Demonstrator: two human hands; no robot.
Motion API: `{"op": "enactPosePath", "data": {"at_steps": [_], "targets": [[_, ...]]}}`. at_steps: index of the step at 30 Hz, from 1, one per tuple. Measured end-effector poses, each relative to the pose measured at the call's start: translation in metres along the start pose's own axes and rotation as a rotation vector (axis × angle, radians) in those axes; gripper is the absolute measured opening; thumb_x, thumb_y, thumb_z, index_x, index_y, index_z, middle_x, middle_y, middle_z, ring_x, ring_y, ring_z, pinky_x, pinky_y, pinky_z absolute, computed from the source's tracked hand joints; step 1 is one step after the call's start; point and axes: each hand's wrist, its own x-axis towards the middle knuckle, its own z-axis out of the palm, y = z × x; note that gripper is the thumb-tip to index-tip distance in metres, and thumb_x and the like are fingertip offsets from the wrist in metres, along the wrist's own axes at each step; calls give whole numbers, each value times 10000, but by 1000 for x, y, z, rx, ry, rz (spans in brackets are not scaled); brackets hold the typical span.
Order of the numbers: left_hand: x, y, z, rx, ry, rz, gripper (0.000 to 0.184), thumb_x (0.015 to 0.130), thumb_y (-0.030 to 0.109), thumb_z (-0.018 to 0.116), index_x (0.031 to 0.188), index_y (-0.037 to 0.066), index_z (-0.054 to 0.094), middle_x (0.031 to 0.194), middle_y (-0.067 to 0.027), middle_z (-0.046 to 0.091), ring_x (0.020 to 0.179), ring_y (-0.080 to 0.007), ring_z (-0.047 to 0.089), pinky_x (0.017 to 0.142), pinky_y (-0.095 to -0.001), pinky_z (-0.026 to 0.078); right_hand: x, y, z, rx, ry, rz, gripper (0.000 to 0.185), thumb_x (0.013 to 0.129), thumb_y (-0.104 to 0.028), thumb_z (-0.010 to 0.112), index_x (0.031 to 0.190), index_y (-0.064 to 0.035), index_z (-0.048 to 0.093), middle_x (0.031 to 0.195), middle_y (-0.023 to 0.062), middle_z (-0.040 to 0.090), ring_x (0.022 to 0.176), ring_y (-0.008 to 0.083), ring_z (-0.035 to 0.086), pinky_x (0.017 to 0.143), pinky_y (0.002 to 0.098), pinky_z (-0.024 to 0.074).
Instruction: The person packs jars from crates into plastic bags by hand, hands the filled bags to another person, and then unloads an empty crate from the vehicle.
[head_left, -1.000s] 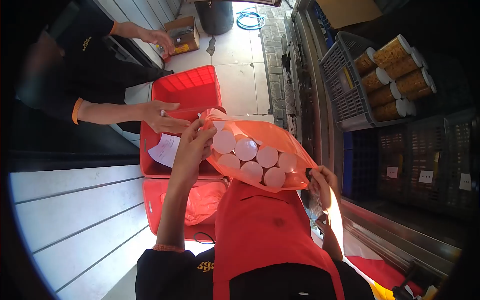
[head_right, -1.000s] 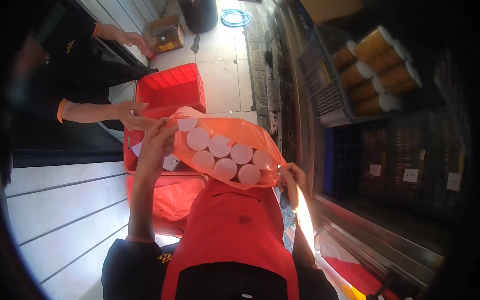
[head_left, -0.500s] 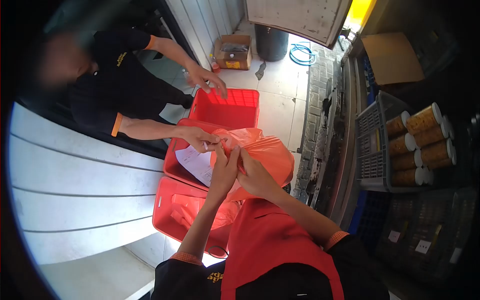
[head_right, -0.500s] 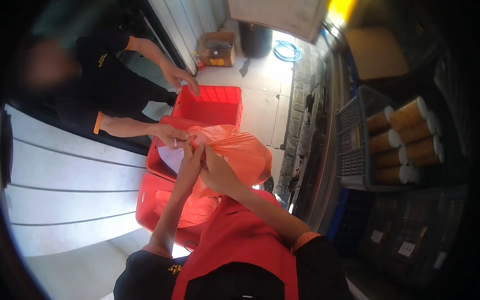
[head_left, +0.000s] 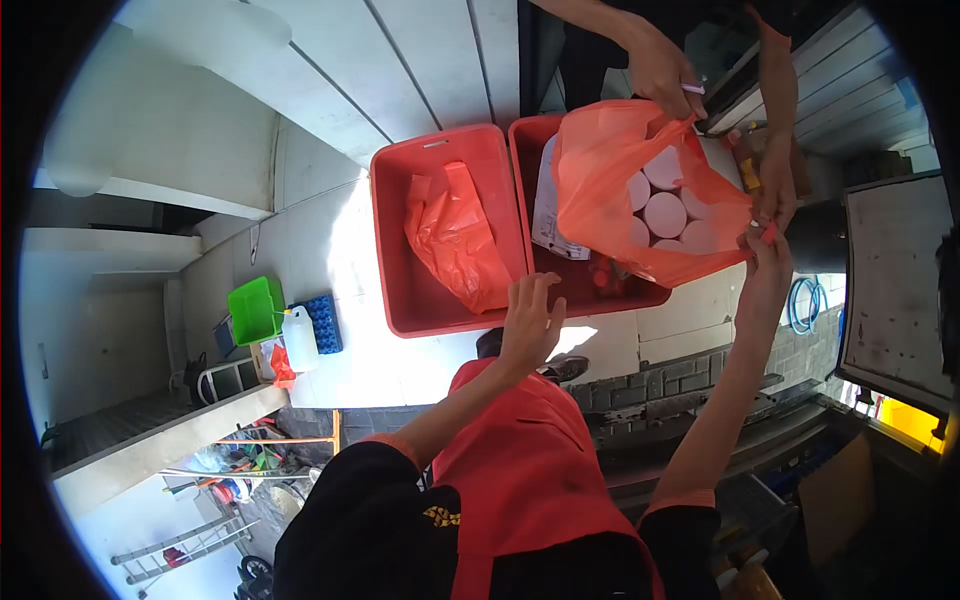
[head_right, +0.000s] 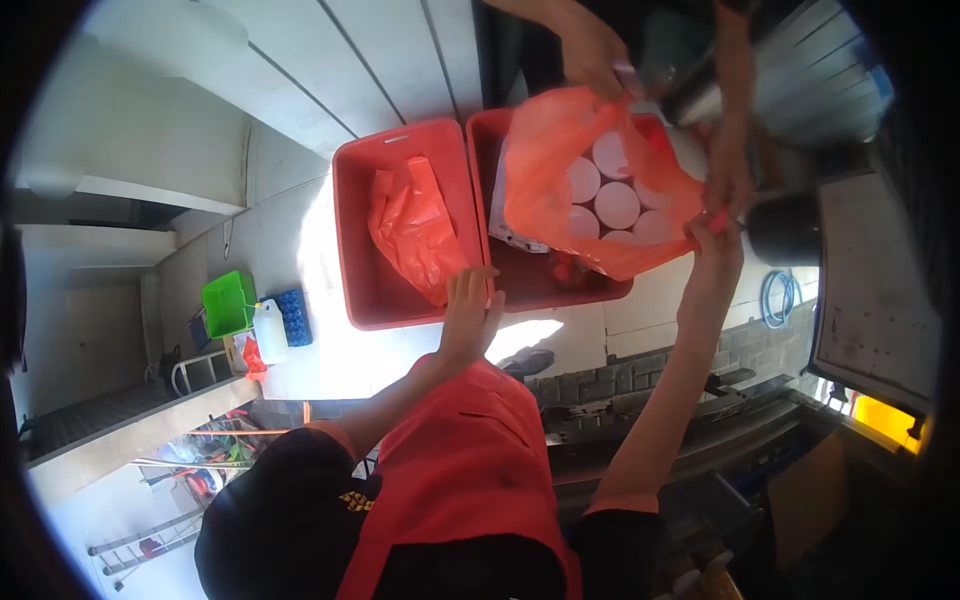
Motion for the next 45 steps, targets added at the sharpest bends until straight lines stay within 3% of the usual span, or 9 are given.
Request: {"op": "enactPosePath", "data": {"at_steps": [5,11,16,22,30,34,39,44,45], "targets": [[-35,-261,-4,414,-247,-537,415,869,196,640,1243,74,509,1212,-236,529,1137,-492,488,869,-596,502,43,-2,9,-311,23,-265,501,958,-168,625,1421,-34,490,1383,118,557,1268,178,523,1102,335,376],[97,-475,22,541,-354,-713,481,839,186,674,1274,74,502,1342,-186,510,1282,-414,459,975,-548,488,-38,99,11,-588,50,-155,230,948,-38,570,1173,0,549,1129,96,578,934,169,585,865,308,493],[187,-513,30,587,-290,-552,680,810,262,742,1404,136,437,1423,-124,492,1340,-373,438,1025,-561,431,-144,183,55,-868,-268,387,146,931,-15,615,1076,-20,600,935,46,653,842,124,638,763,288,514],[139,-547,43,553,-407,-553,252,858,361,731,1032,179,719,963,-29,708,1125,-246,587,978,-544,373,-139,237,175,-809,-894,243,171,908,-9,617,1075,-44,623,965,90,677,838,230,692,760,339,545],[34,-386,-30,490,-31,105,215,794,199,716,998,262,748,805,43,547,847,-188,505,847,-430,379,-49,302,379,-993,-1156,-1068,269,834,-97,660,1103,-85,660,1129,73,649,1042,257,628,986,417,454],[25,-353,-58,486,104,129,294,729,137,698,998,248,742,810,50,489,843,-180,481,849,-424,369,-30,306,399,-1282,-1432,-1191,177,847,-207,673,990,-102,674,1009,63,687,998,233,642,958,416,453],[46,-345,-80,464,241,-68,311,765,114,725,1063,201,711,925,10,528,891,-213,509,899,-458,370,-37,284,386,-1031,-1585,8,286,892,-286,707,834,-12,648,678,80,647,673,262,638,722,395,489],[45,-300,-69,447,516,-388,336,827,165,775,1141,140,659,1060,-61,526,912,-239,537,910,-449,427,-47,280,369,-927,-1378,220,313,827,-271,773,898,13,664,708,123,663,638,217,637,628,378,480],[44,-285,-68,14,444,-639,348,843,222,771,1149,106,652,1088,-82,553,925,-223,555,865,-414,441,-53,283,365,-772,-1235,256,372,780,-292,806,920,20,658,699,153,650,642,203,640,618,384,475]]}}
